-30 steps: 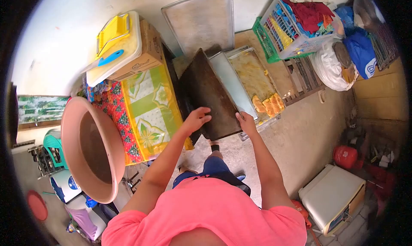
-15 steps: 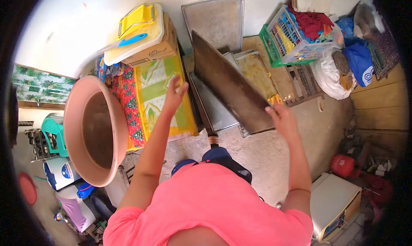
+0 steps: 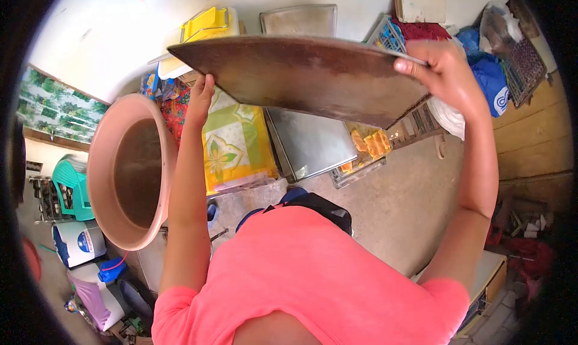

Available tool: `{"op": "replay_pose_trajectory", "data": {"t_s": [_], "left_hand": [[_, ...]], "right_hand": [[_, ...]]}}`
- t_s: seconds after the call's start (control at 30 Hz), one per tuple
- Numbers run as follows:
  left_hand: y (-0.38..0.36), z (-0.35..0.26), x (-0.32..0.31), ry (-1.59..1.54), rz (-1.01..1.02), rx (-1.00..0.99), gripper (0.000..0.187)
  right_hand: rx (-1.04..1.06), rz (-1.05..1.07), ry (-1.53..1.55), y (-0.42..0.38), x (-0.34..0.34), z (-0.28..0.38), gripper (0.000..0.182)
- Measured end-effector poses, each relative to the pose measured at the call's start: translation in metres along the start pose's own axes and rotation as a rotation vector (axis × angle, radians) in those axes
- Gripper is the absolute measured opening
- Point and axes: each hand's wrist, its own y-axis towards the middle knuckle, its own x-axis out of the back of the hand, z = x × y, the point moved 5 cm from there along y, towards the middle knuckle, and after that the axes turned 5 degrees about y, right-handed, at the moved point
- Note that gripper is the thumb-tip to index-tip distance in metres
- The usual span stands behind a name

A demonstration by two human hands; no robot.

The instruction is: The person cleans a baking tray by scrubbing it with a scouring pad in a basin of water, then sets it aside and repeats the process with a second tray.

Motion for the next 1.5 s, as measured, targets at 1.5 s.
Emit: {"op": "replay_pose_trajectory", "data": {"t_s": [1.5], "left_hand": [[-0.554,-0.021,0.640,0.219,-1.466,0.454,0.033]], "right_hand": [[0.081,0.486,0.236,0.301,-0.625,0.385,0.059]]}}
